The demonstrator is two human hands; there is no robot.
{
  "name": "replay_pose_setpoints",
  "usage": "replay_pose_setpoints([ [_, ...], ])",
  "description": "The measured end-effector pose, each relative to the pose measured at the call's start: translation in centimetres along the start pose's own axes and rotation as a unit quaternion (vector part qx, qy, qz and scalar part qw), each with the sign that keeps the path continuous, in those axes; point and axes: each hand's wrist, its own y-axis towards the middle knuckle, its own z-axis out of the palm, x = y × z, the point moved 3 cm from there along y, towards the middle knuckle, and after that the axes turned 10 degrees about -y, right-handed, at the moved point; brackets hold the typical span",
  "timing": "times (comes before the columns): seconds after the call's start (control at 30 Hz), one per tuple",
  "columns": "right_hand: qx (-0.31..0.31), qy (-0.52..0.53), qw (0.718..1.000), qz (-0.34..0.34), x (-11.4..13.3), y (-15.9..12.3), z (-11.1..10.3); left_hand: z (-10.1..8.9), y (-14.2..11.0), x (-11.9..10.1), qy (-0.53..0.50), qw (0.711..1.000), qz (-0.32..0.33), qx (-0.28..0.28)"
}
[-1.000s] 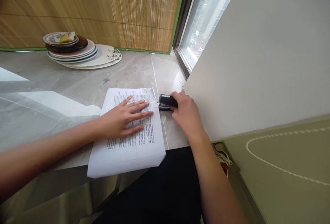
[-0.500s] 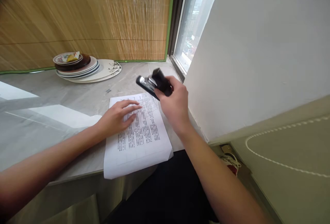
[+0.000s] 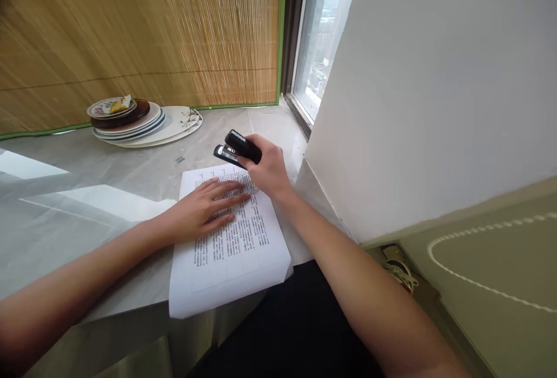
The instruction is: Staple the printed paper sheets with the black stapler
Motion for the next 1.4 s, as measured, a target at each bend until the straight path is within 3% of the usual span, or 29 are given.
replay_pose_setpoints([
  [0.2, -0.043, 0.008, 0.997, 0.062, -1.1, -0.6, -1.3, -0.3, 0.2, -0.6, -0.014, 0.998, 0.041, 0.035],
  [0.37, -0.057, 0.028, 0.994, 0.091, -2.2, -0.7, -1.2, 0.1, 0.4, -0.8, -0.010, 0.995, 0.032, 0.092],
  [0.77, -0.014, 0.098, 0.992, 0.077, -2.2, -0.8, -0.5, -0.2, 0.5, -0.7, -0.004, 0.998, 0.068, 0.014],
  [1.4, -0.013, 0.108, 0.990, 0.094, -2.2, -0.9, -0.7, 0.1, 0.5, -0.7, -0.015, 0.997, 0.077, 0.018],
])
